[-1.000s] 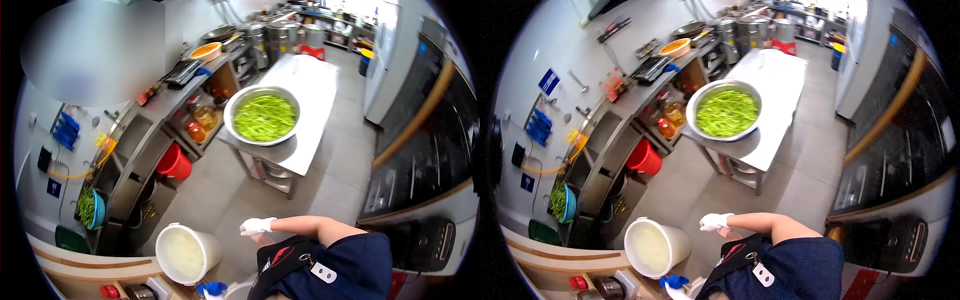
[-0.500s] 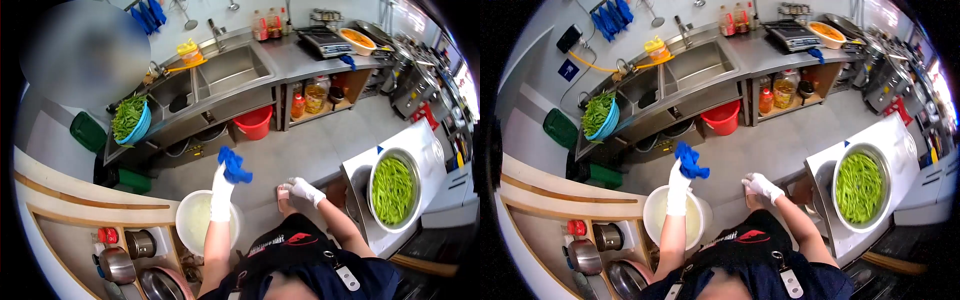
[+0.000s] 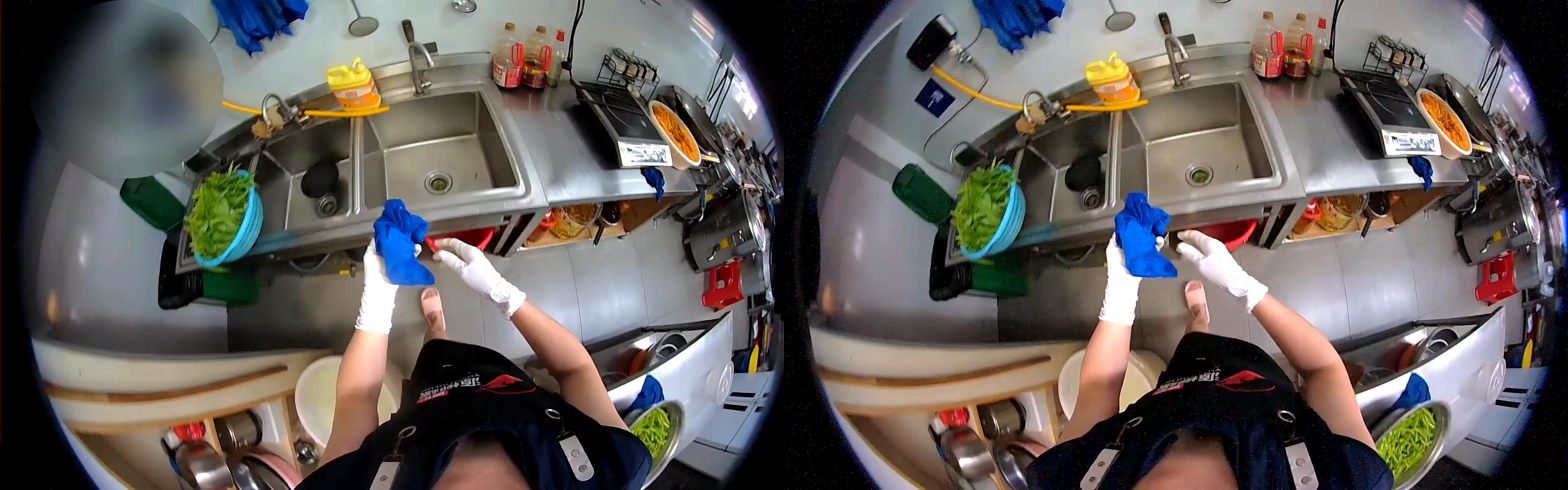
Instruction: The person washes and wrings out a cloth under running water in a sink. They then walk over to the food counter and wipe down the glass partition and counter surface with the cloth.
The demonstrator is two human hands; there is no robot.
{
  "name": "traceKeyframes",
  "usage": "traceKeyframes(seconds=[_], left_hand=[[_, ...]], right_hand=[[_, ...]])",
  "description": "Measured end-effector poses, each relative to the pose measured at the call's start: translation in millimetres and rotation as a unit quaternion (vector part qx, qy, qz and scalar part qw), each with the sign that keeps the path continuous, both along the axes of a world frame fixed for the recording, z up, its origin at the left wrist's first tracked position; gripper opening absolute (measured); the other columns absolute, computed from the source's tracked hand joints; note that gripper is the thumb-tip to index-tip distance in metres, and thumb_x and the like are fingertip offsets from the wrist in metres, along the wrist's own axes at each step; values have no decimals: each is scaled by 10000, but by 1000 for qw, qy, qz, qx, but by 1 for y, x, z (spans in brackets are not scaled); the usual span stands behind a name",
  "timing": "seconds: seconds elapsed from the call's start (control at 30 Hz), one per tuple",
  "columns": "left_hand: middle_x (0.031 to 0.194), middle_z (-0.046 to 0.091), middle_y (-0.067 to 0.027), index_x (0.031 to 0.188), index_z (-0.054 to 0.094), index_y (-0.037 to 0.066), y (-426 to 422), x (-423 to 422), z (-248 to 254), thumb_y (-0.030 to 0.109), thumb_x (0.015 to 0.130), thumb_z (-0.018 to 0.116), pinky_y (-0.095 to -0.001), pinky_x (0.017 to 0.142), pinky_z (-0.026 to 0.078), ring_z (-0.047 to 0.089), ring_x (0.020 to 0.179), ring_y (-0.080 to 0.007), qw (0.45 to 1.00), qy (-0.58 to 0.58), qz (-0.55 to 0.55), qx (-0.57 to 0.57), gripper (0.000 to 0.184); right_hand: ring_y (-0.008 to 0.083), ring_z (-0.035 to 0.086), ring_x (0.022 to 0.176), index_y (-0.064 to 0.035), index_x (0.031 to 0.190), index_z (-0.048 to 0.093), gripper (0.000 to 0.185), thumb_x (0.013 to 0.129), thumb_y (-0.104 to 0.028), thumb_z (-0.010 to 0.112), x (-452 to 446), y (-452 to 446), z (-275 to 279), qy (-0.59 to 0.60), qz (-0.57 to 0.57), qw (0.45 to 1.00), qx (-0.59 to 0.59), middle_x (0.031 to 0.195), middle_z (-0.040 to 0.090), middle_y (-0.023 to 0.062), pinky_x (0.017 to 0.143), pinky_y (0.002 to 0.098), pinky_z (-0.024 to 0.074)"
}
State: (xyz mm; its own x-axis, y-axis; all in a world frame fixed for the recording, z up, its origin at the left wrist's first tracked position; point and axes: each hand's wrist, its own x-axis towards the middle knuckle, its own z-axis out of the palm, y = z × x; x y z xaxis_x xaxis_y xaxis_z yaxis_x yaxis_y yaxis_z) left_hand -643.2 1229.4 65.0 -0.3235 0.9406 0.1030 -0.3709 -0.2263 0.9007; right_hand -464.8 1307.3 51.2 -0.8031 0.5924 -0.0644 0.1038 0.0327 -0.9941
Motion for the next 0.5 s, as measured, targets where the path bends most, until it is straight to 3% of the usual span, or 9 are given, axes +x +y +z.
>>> traceKeyframes(seconds=[0.1, 0.13, 0.2, 0.3, 0.33, 0.4, 0.47, 0.5], left_hand=[[1046, 540, -107, 1131, 505, 66, 61, -37, -22, 187, 722, 605, -329, 762, 456, 532, 846, -226, 988, 157, -8, -6, 437], [1076, 538, -114, 1153, 495, 57, 78, -52, -32, 202, 742, 592, -337, 796, 449, 530, 891, -233, 997, 67, -28, -16, 447], [1136, 535, -128, 1199, 474, 38, 121, -83, -48, 233, 780, 567, -354, 862, 436, 525, 980, -247, 991, -116, -64, -31, 471], [1226, 531, -149, 1266, 443, 11, 166, -123, -68, 280, 837, 529, -378, 963, 415, 517, 1114, -268, 916, -383, -92, -71, 513], [1219, 531, -153, 1238, 454, -16, 180, -136, -72, 258, 898, 449, -405, 964, 412, 523, 1098, -286, 918, -379, -59, -99, 436], [1212, 537, -151, 1231, 461, -8, 202, -167, -79, 241, 902, 442, -405, 968, 410, 526, 1094, -282, 921, -353, -22, -160, 413], [1199, 547, -149, 1218, 474, -1, 223, -186, -71, 226, 910, 423, -402, 978, 403, 527, 1094, -276, 913, -339, 29, -223, 386], [1208, 543, -151, 1221, 471, 0, 233, -201, -92, 237, 915, 417, -404, 995, 386, 523, 1102, -281, 918, -325, 36, -224, 391]], right_hand=[[148, 575, 889, 18, 1255, 449, 438, 889, -191, 569, -66, 57, -3, 46, -67, 993, -89, 1002, 618, 122, 799, 281, 465], [124, 565, 791, 22, 1148, 517, 309, 879, -122, 565, -90, 73, -11, 102, -119, 975, -160, 881, 620, 80, 727, 259, 470], [106, 549, 731, 8, 1045, 552, 194, 874, -84, 553, -120, 115, -18, 47, -133, 983, -115, 808, 604, 48, 679, 244, 460], [76, 511, 627, -28, 855, 584, 51, 866, -48, 538, -154, 162, -18, 31, -176, 976, -122, 711, 576, 5, 593, 223, 433], [72, 508, 618, -29, 848, 584, 52, 866, -53, 542, -162, 178, -17, 31, -191, 974, -114, 704, 574, 2, 583, 220, 430], [63, 501, 596, -29, 843, 593, 63, 865, -70, 551, -172, 211, -28, 29, -216, 969, -120, 685, 570, -1, 559, 215, 424], [87, 555, 640, -3, 932, 601, 120, 889, -104, 552, -177, 247, -44, -46, -215, 972, -87, 753, 610, 31, 591, 225, 450], [90, 555, 637, 17, 971, 597, 161, 889, -115, 556, -181, 265, -49, -84, -221, 969, -71, 759, 610, 37, 590, 231, 450]])
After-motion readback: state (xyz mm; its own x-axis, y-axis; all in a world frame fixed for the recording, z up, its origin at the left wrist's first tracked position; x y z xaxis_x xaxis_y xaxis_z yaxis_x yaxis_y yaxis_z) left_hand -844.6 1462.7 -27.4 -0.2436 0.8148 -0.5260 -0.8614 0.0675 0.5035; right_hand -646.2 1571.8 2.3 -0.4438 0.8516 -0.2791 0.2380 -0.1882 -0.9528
